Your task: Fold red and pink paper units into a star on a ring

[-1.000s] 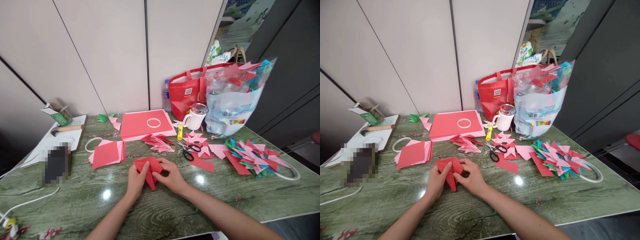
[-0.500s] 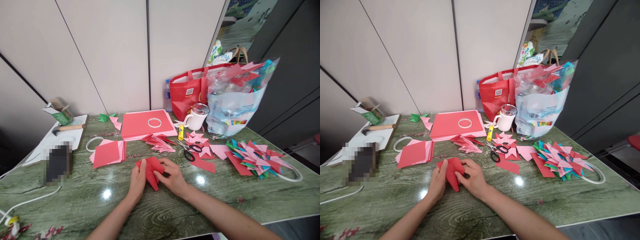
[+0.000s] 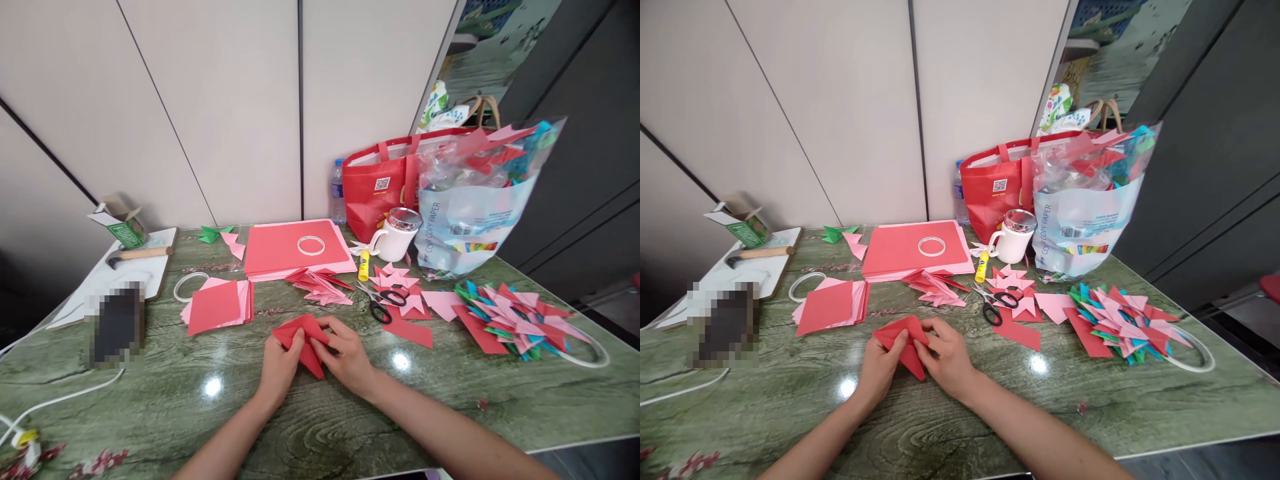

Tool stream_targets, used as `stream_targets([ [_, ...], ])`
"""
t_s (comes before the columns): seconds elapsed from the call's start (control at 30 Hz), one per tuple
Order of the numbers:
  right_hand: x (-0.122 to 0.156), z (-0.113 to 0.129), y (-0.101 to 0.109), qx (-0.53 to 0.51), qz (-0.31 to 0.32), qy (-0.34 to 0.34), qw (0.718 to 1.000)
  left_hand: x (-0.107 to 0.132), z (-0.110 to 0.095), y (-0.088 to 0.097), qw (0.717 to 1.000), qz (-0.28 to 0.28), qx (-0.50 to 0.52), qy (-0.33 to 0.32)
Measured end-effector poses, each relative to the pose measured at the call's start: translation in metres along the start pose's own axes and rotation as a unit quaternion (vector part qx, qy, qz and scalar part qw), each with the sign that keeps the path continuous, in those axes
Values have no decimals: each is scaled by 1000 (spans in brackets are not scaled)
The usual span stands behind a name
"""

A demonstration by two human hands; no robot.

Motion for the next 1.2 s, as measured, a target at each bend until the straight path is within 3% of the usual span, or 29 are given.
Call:
stream_targets([
  [0.27, -4, 0, 4, -25, -32, -57, 998, -4, -12, 1, 999, 7, 4, -36],
  [0.43, -5, 2, 8, 24, -86, -27, 996, -5, -9, 3, 996, 21, 62, 63],
  [0.63, -4, 1, 11, 30, -106, -11, 994, -7, -21, 9, 983, 72, 143, 87],
  [0.93, -6, 13, 14, -28, -79, 27, 996, -5, -15, 11, 991, 114, 72, -9],
  [1.13, -6, 9, 15, -69, -89, 20, 993, -5, -29, 15, 974, 197, 111, 6],
  [1.2, -8, 9, 16, -74, -93, 23, 993, -5, -31, 16, 973, 203, 106, 3],
])
Point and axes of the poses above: each hand's wrist, its own x-axis away from the middle knuckle, its own y-axis out of the back of the hand, z = x × y, the point moved 2 cm from there along -x, towards the middle knuckle, and after that the axes turned 6 degrees about -z, right-handed, at the moved point
